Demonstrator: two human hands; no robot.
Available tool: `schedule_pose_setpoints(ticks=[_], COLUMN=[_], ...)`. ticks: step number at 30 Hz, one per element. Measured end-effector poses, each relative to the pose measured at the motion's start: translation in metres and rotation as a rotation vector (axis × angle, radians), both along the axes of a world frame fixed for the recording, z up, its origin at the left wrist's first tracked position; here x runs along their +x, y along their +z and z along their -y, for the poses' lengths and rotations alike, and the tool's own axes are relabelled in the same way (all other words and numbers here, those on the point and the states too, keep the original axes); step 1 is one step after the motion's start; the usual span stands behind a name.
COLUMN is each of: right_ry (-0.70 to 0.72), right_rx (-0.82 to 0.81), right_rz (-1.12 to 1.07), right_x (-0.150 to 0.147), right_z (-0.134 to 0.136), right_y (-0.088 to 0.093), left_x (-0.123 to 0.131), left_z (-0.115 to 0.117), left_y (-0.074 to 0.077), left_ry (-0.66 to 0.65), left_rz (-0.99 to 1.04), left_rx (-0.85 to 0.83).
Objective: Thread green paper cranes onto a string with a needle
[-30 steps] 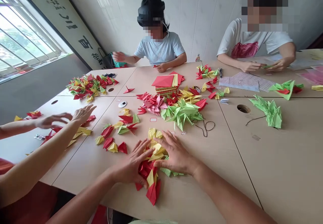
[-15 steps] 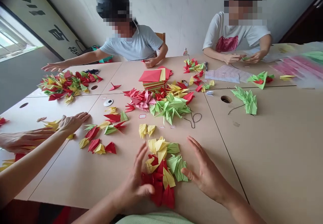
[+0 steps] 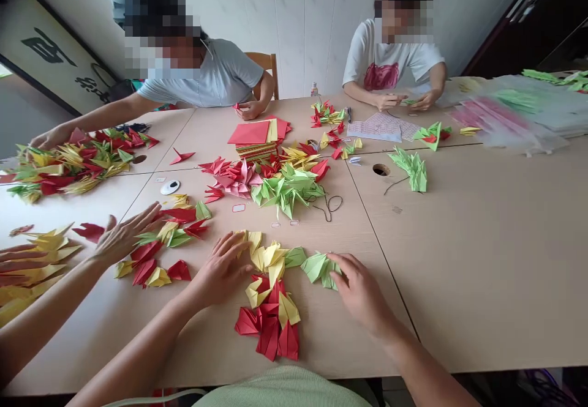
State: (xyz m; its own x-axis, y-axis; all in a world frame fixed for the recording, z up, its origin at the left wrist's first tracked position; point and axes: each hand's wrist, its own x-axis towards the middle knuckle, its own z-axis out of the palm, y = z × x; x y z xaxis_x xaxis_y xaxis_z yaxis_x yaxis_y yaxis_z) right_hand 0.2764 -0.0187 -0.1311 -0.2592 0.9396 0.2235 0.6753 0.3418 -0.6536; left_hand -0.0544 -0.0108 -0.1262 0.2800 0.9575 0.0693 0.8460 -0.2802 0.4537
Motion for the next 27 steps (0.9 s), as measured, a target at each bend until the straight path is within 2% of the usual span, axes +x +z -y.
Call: schedule_pose_setpoints(ticks=[6, 10, 11, 13, 17, 20, 23, 25, 27], right_ry=[-0.108, -0.161, -0.126, 0.035, 0.423, 0.546, 0.693, 0.758, 0.735], right_rx=[-0.044, 0.103, 0.158, 0.232, 0.180, 0.012, -0.132, -0.147, -0.129], right_rz=[-0.052, -0.027, 0.007, 0.105, 0.235, 0.279, 0.280, 0.274, 0.288], right_x=[0.025, 0.020, 0.015, -0.001, -0.044, -0.067, -0.073, -0.070, -0.067], right_z=[-0.036, -0.049, -0.046, -0.032, -0.009, -0.012, -0.013, -0.004, 0.010], right_y=[0.013, 0.019, 0.021, 0.026, 0.033, 0.034, 0.032, 0.030, 0.026], left_x=[0.000, 0.006, 0.008, 0.012, 0.023, 0.034, 0.046, 0.053, 0.060], left_z=[0.036, 0.059, 0.064, 0.074, 0.082, 0.078, 0.075, 0.076, 0.079], left_y=[0.009, 0.016, 0.018, 0.020, 0.016, 0.008, 0.001, -0.002, -0.004], left_ry=[-0.057, -0.103, -0.120, -0.172, -0.290, -0.283, -0.246, -0.217, -0.182], left_rz=[-0.027, -0.046, -0.045, -0.044, -0.093, -0.128, -0.109, -0.094, -0.089], left_rx=[-0.012, -0.027, -0.027, -0.018, 0.019, 0.066, 0.067, 0.070, 0.073])
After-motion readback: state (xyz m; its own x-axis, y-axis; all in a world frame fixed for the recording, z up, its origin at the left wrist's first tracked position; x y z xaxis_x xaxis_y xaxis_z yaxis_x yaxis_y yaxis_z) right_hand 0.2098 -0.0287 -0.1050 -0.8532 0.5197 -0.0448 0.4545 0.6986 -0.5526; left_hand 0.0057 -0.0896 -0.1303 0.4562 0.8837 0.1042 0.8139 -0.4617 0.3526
